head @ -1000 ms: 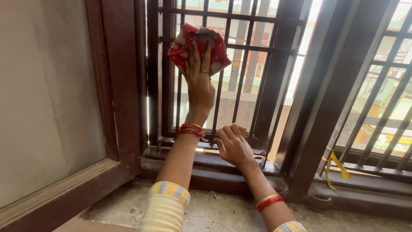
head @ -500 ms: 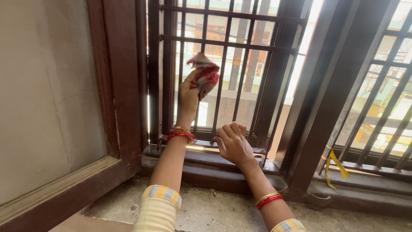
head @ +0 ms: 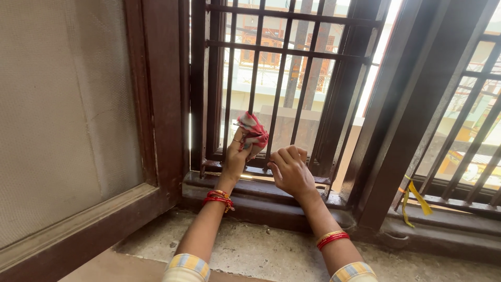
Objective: The person wipes the metal window grille and frame with a red cloth. They clean the vertical bars, horizontal bars, and the bottom ledge of the window frame.
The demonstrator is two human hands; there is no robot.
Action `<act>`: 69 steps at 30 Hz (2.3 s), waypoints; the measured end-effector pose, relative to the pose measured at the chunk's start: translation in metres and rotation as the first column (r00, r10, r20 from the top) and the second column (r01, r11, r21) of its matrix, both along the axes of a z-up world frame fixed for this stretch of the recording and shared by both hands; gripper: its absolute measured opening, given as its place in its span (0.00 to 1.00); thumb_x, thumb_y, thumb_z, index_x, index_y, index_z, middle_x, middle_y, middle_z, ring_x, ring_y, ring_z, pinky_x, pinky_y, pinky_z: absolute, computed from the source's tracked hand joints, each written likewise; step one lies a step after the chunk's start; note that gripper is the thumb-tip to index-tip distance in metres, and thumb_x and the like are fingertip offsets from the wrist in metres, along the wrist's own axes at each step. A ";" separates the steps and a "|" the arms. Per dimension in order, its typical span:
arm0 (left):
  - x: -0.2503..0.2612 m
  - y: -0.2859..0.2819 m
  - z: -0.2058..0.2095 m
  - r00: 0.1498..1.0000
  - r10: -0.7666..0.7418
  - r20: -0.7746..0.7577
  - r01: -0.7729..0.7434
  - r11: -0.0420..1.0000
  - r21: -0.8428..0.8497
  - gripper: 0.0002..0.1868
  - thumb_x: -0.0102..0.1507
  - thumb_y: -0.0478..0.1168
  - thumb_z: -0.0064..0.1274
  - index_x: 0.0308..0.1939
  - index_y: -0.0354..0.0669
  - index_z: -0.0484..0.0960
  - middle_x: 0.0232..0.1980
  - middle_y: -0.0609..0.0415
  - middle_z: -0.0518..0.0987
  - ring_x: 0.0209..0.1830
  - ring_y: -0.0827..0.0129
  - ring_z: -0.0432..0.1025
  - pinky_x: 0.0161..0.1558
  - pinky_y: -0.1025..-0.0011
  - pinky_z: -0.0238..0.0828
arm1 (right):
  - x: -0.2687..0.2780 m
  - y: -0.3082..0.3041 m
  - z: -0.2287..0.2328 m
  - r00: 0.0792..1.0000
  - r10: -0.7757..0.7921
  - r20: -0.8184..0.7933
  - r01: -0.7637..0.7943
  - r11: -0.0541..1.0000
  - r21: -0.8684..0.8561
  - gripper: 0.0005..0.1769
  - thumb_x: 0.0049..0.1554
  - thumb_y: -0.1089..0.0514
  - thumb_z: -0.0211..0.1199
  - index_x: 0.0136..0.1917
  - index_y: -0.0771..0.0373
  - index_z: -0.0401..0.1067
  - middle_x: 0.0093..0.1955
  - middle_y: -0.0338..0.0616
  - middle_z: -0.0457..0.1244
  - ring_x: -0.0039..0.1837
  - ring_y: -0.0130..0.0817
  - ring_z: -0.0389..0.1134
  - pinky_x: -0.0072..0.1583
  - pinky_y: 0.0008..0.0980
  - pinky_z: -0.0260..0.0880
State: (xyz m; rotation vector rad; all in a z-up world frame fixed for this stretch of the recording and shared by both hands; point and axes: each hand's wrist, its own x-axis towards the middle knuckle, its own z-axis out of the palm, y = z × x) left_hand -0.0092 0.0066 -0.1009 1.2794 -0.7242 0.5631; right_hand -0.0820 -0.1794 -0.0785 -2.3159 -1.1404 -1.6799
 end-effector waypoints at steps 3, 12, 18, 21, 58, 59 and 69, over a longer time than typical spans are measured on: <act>-0.006 -0.002 0.002 0.989 0.145 0.037 -0.148 0.985 0.094 0.24 0.70 0.36 0.40 0.71 0.52 0.65 0.54 0.53 0.82 0.44 0.73 0.77 0.41 0.76 0.77 | 0.002 -0.001 -0.002 1.000 -0.001 -0.016 0.001 1.000 -0.001 0.08 0.57 0.54 0.64 0.46 0.58 0.68 0.43 0.39 0.61 0.52 0.37 0.60 0.58 0.39 0.56; -0.027 0.003 0.011 0.978 0.199 0.065 -0.201 0.979 0.023 0.23 0.69 0.37 0.41 0.68 0.46 0.58 0.52 0.42 0.82 0.48 0.59 0.81 0.44 0.64 0.86 | -0.002 0.003 0.010 0.972 0.202 -0.124 -0.179 0.968 0.174 0.15 0.58 0.53 0.64 0.56 0.60 0.69 0.54 0.43 0.63 0.59 0.40 0.58 0.62 0.38 0.56; -0.023 0.001 0.008 0.971 0.207 0.122 -0.212 0.977 0.031 0.21 0.72 0.40 0.40 0.68 0.47 0.56 0.52 0.45 0.82 0.45 0.63 0.82 0.39 0.69 0.86 | -0.002 0.043 0.052 0.998 0.036 -0.047 -0.031 0.993 0.114 0.35 0.48 0.55 0.71 0.66 0.65 0.66 0.63 0.49 0.63 0.60 0.42 0.56 0.58 0.45 0.56; -0.029 0.001 0.011 0.973 0.203 0.109 -0.206 0.978 0.018 0.22 0.71 0.45 0.41 0.67 0.46 0.54 0.45 0.47 0.84 0.38 0.65 0.82 0.34 0.71 0.83 | 0.012 0.068 0.065 0.945 -0.216 -0.247 0.230 0.973 0.029 0.41 0.43 0.60 0.71 0.68 0.66 0.63 0.58 0.49 0.64 0.58 0.41 0.56 0.55 0.43 0.57; -0.009 -0.008 -0.003 0.856 0.502 0.128 -0.512 0.856 0.070 0.17 0.73 0.47 0.35 0.54 0.47 0.78 0.26 0.56 0.81 0.26 0.70 0.79 0.29 0.72 0.79 | -0.041 -0.010 0.057 0.337 0.937 -0.095 -0.037 0.114 0.993 0.12 0.58 0.60 0.57 0.56 0.62 0.68 0.52 0.48 0.64 0.48 0.31 0.69 0.49 0.24 0.75; -0.010 -0.008 -0.003 0.845 0.517 0.134 -0.528 0.846 0.068 0.16 0.73 0.46 0.35 0.56 0.48 0.77 0.29 0.54 0.81 0.29 0.69 0.80 0.32 0.71 0.79 | -0.047 -0.010 0.068 0.364 0.932 -0.011 -0.125 0.060 0.990 0.13 0.58 0.62 0.58 0.57 0.63 0.65 0.54 0.48 0.62 0.50 0.30 0.69 0.50 0.23 0.76; -0.026 -0.005 0.007 0.758 0.525 0.386 -0.565 0.825 -0.012 0.33 0.68 0.31 0.45 0.76 0.56 0.58 0.76 0.51 0.67 0.65 0.58 0.70 0.60 0.63 0.73 | -0.004 0.038 0.142 0.931 0.287 -0.226 -0.222 0.936 0.273 0.27 0.65 0.74 0.42 0.74 0.59 0.53 0.84 0.60 0.41 0.80 0.60 0.48 0.70 0.46 0.68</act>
